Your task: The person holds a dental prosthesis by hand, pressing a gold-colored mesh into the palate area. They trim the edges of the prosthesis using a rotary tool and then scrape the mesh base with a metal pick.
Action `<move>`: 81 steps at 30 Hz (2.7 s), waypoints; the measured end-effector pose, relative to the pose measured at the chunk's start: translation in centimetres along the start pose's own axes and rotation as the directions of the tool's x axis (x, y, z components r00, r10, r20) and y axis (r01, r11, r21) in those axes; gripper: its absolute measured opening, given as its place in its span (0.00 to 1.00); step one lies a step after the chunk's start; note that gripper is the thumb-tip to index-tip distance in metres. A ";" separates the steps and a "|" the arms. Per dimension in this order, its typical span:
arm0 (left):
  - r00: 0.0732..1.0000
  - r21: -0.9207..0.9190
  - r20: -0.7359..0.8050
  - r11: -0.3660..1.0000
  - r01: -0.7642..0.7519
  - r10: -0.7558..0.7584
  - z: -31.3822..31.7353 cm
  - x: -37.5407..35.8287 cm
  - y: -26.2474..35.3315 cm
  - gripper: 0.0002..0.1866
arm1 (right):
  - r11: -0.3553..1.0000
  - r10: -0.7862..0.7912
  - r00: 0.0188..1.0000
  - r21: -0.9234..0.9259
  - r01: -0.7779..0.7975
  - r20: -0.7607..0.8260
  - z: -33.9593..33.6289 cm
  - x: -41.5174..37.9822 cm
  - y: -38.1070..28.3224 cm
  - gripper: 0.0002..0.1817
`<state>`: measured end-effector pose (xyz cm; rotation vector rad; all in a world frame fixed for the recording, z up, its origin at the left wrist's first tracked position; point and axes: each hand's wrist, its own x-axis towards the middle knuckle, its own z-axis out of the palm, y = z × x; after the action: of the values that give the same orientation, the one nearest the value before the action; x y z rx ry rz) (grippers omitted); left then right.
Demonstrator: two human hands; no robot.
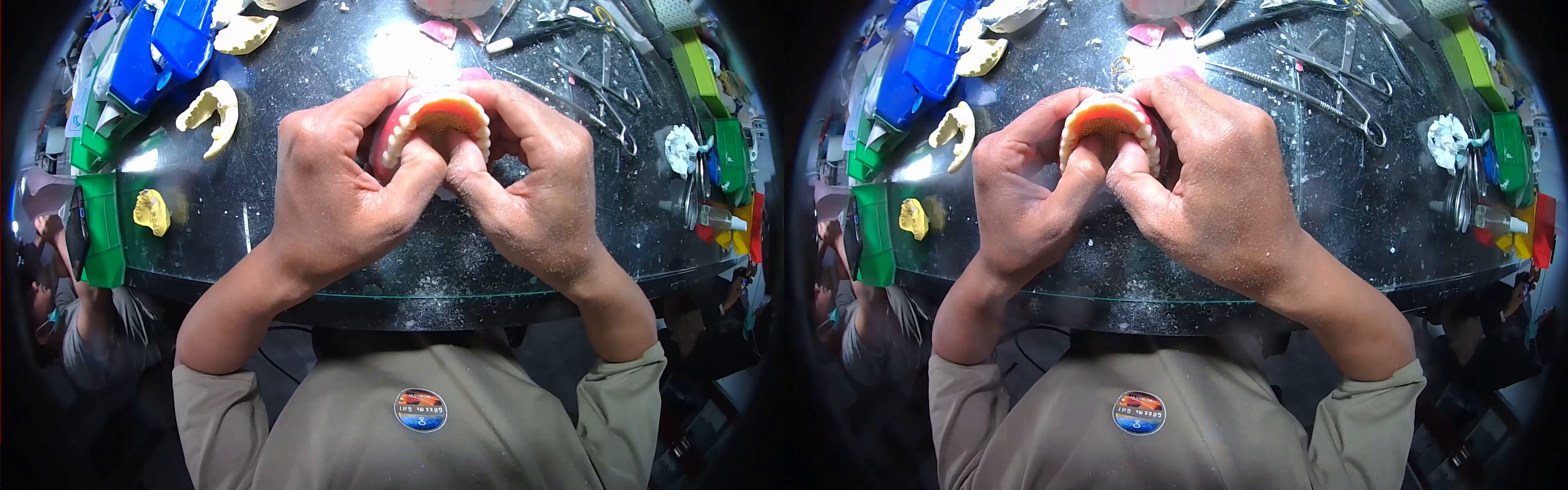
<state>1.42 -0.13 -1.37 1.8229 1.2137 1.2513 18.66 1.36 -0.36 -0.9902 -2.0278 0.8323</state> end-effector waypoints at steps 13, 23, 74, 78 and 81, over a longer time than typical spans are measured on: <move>0.999 0.096 0.039 0.995 -0.030 0.026 -0.6 -0.5 1.3 0.14 | 0.990 -0.090 0.995 -0.109 0.086 -0.039 0.0 -0.3 -0.5 0.15; 0.961 -0.331 -0.073 0.915 0.231 -0.268 1.1 0.2 1.1 0.09 | 0.980 0.119 0.993 0.160 -0.122 0.028 -0.1 0.6 -0.2 0.15; 0.995 -0.046 0.085 0.997 0.057 -0.053 -0.6 -1.2 1.8 0.16 | 0.950 0.129 0.992 0.286 -0.122 -0.006 0.6 -0.4 -1.2 0.14; 1.000 -0.110 -0.012 0.994 -0.001 0.000 0.1 -0.8 0.9 0.17 | 0.945 0.144 0.989 0.294 -0.145 0.027 0.4 -0.1 -1.0 0.15; 0.990 -0.270 -0.070 0.957 0.103 -0.126 0.8 -0.3 1.5 0.16 | 0.946 0.145 0.988 0.284 -0.156 0.059 -0.1 0.7 -0.8 0.16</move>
<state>2.61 -0.95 -0.52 1.4983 1.1193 1.3663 18.14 1.57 0.50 -0.9757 -1.8107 1.1986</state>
